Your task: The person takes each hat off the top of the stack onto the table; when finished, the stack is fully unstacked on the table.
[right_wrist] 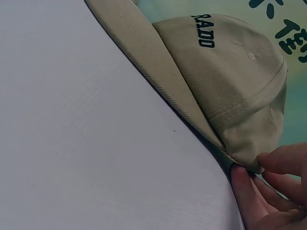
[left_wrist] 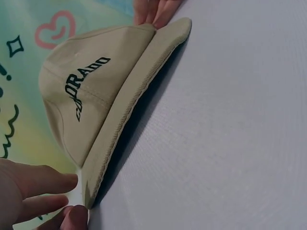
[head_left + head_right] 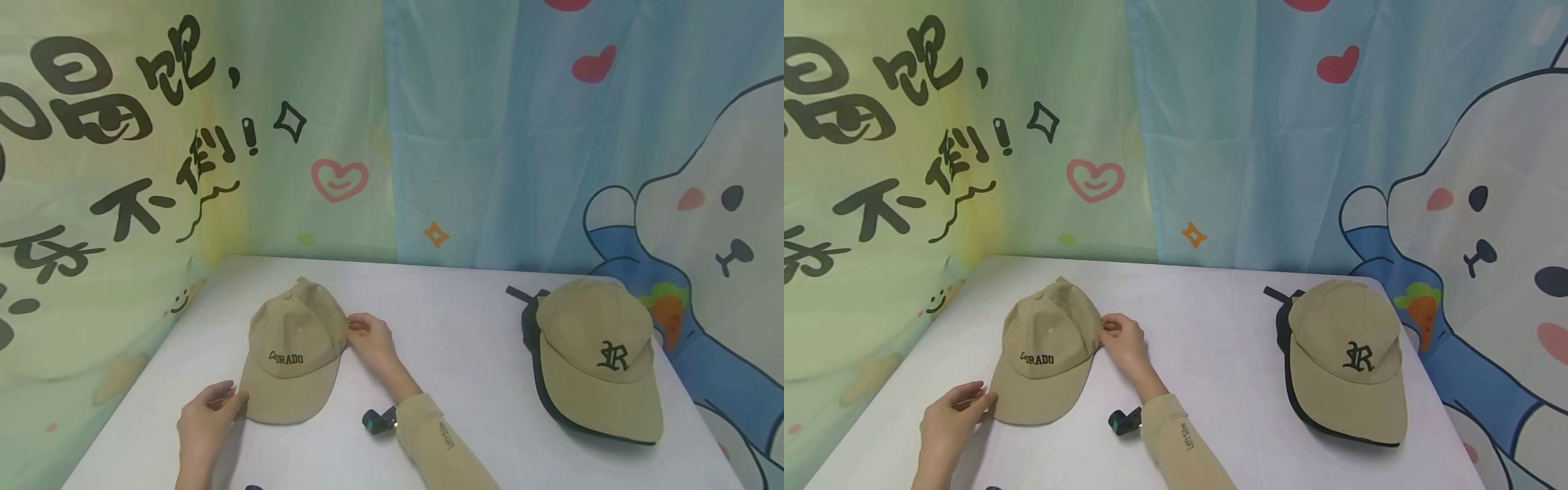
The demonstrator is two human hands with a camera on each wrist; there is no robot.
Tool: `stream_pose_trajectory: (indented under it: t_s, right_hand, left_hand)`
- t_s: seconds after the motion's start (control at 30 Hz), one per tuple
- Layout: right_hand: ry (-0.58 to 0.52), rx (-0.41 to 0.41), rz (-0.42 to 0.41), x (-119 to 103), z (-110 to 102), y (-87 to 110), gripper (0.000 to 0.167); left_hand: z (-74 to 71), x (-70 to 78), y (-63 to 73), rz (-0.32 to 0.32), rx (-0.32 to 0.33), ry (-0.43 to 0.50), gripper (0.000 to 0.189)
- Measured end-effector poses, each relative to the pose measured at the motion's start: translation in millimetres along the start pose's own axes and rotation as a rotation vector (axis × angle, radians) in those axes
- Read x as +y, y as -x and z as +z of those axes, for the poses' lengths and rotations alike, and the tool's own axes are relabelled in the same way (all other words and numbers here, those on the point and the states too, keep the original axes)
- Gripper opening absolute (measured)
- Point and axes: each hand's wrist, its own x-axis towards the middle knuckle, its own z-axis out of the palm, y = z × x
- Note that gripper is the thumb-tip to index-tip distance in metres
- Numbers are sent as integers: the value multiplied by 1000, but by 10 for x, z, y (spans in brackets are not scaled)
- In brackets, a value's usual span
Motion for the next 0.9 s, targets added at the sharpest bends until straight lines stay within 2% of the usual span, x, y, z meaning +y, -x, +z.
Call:
stream_pose_trajectory:
  t_s: [0.33, 0.6, 0.9]
  right_hand:
    - [58, 24, 8, 27, -36, -31, 35]
    - [37, 31, -1, -30, -72, -24, 34]
    - [47, 47, 4, -42, -80, -20, 35]
  left_hand:
    - [-12, 4, 2, -10, -22, 27, 53]
    - [-6, -32, -8, 27, 12, 71, 44]
    - [27, -87, -31, -10, -20, 141, 54]
